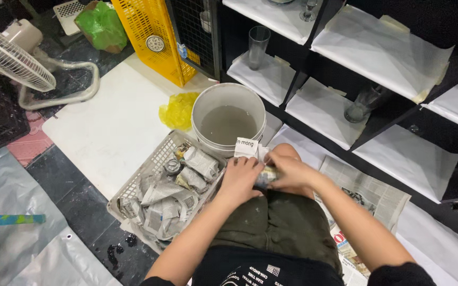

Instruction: The person sits on the floor and wraps various dishes, including plates, cups, and glasses, with newspaper. The person takes each item from a nearby shelf, wraps it in newspaper, and places the wrapped item into a plastic basket.

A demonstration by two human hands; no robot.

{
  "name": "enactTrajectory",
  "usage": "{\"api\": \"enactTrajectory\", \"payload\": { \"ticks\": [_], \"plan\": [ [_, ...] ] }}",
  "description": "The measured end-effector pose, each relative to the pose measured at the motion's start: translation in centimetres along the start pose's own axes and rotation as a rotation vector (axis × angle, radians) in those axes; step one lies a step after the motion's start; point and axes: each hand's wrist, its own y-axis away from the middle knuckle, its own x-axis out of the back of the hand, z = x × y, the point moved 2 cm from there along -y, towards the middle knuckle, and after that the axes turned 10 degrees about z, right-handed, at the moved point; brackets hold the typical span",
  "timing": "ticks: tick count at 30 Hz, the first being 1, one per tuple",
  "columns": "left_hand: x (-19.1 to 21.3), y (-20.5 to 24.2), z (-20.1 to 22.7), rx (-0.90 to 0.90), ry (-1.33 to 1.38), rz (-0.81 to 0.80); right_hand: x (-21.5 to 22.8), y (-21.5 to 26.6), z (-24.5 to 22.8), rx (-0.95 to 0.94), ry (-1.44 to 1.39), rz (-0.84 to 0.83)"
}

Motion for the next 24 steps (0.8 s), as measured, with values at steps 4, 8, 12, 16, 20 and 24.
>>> {"api": "enactTrajectory", "payload": {
  "ticks": [4,8,12,16,20,24],
  "plan": [
    [-2.0,-0.6,-2.6,-0.015,0.007,0.025,0.0,-1.6,1.6,0.035,-0.086,-0.12],
    [-3.9,-3.4,-6.9,0.107,0.258,-0.17,1.0,-0.8,-2.0,0.216,0.212,0.231],
    [-4.8,-5.6,-8.9,0.142,0.365,-0.271,0.8,-1.0,-3.1,0.105,0.339,0.258],
    [-2.6,-4.8,-6.9,0.179,0.258,0.228,1.7,-2.8,-0.8,-0.07,0.204,0.091],
    [-1.6,-0.1,-3.8,0.821,0.507,0.263,2.0,-4.6,2.0,-0.092,-0.007,-0.024],
    [-3.9,3.8,-1.5,0.736,0.46,0.66,1.1,-4.5,4.5,-0.253,-0.162,-0.067]
  ]
}}
